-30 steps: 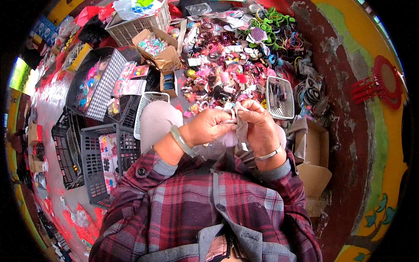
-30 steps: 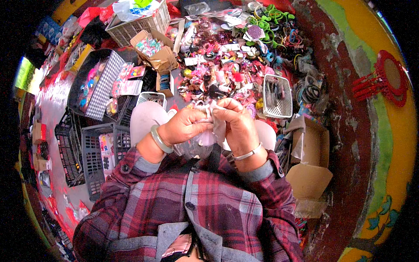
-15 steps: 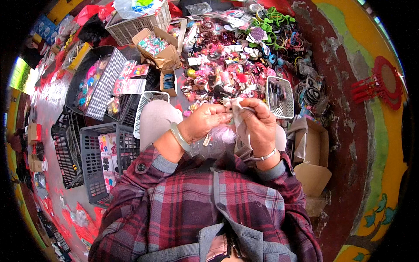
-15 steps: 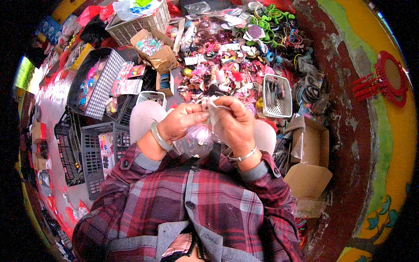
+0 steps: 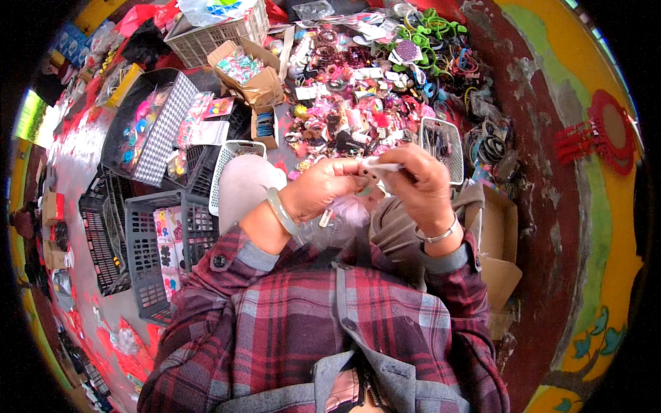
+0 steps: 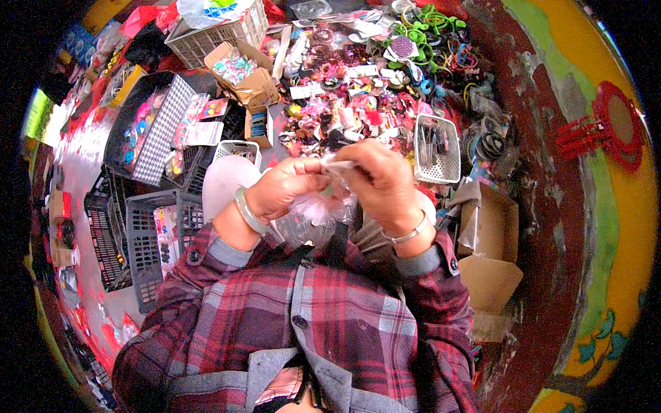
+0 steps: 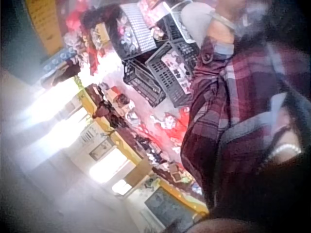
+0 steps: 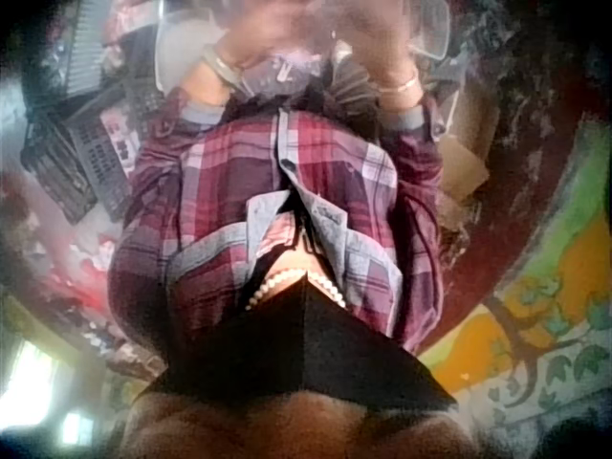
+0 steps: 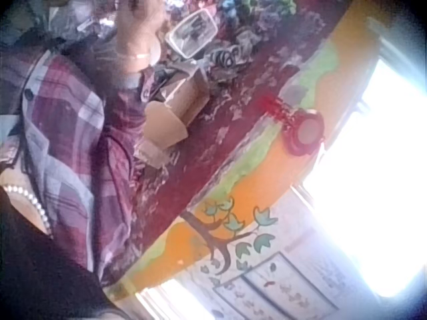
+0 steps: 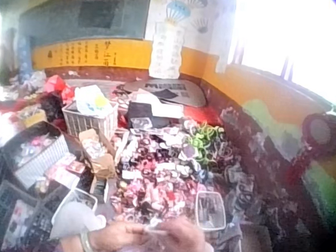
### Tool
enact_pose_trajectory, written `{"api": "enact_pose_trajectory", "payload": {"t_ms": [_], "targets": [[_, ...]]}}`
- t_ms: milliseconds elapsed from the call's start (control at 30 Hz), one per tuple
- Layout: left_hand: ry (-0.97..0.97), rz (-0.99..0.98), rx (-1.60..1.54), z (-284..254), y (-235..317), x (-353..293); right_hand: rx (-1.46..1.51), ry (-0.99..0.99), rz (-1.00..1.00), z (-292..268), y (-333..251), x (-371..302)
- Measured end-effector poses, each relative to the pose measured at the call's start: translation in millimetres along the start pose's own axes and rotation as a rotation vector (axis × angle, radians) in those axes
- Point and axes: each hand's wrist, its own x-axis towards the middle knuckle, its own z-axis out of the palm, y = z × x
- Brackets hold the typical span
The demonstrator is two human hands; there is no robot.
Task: The person sits on the floor surrounded by baskets and piles of hair accessories. They pick up various items, including hair clips and a pink fluffy hair bow, and place them into a white plastic basket.
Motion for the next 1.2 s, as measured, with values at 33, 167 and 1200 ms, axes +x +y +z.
{"api": "enact_pose_trajectory", "payload": {"t_ms": [33,167,1200], "targets": [[-0.005,0.016,0.030,0.6,-1.7,0.5,-0.093,-0.074,-0.091,2.7,-0.8,3.8],[-0.047,0.032,0.112,-4.8,-6.4,-1.7,-0.101,-0.270,-0.198,-6.2,-2.3,6.4],[0.024,0.020,-0.044,-10.7,2.8,-1.8,-0.484,-0.177,-0.222,15.2,-3.7,-6.7]]}}
